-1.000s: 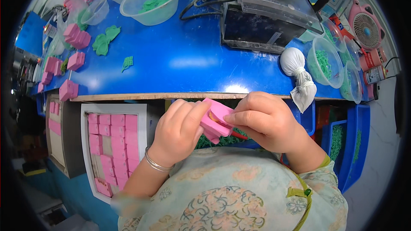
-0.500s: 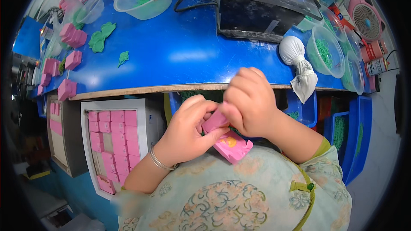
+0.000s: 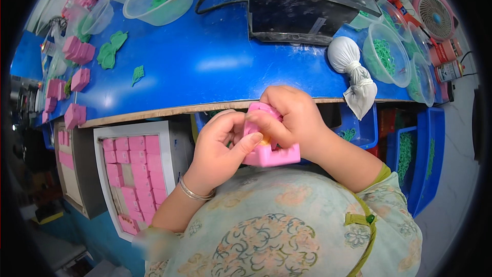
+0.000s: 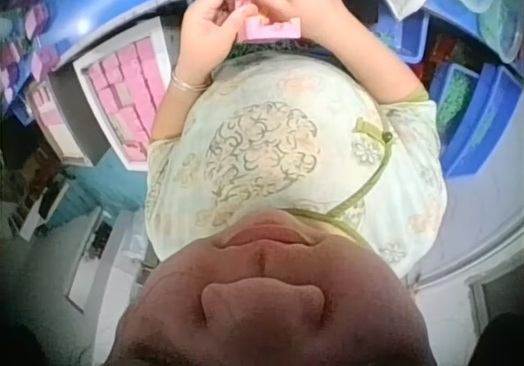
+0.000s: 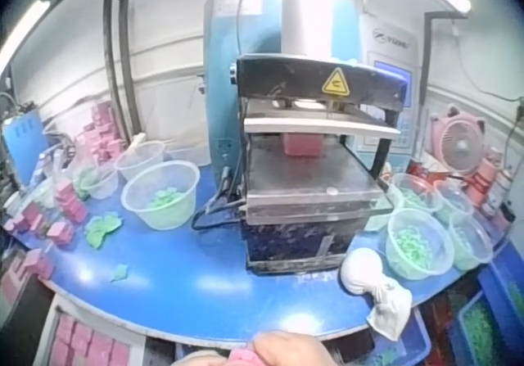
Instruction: Removing small green wax jewelry models from pink rubber molds and placing them into containers.
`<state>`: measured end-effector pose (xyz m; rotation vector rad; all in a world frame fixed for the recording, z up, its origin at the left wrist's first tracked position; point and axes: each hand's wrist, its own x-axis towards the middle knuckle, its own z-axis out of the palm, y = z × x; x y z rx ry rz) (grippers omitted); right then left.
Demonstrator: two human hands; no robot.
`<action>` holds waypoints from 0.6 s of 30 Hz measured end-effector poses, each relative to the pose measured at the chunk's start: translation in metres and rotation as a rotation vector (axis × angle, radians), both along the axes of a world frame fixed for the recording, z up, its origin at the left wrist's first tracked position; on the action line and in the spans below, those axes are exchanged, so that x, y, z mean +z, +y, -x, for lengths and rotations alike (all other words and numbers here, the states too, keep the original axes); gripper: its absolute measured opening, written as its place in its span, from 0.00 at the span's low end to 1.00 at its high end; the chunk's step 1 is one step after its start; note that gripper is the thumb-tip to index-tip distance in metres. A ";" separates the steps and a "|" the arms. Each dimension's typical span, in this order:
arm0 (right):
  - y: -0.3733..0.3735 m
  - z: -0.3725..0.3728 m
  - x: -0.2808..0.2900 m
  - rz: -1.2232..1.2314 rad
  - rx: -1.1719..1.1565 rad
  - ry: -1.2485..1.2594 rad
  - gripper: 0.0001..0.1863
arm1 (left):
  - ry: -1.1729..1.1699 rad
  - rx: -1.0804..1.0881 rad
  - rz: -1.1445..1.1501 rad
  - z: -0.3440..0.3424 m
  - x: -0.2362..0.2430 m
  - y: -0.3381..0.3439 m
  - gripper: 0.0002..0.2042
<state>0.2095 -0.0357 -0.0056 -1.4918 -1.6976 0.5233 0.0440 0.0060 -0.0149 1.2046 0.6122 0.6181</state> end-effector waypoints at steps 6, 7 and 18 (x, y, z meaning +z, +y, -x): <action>-0.009 -0.001 -0.003 0.345 0.222 1.015 0.12 | -0.045 0.212 -0.272 0.003 -0.007 0.005 0.09; -0.011 -0.001 -0.006 0.304 0.194 0.879 0.11 | 0.020 0.192 -0.360 0.005 -0.009 0.006 0.09; -0.014 0.007 -0.017 0.294 0.252 0.735 0.17 | 0.000 0.209 -0.395 0.003 -0.008 0.004 0.09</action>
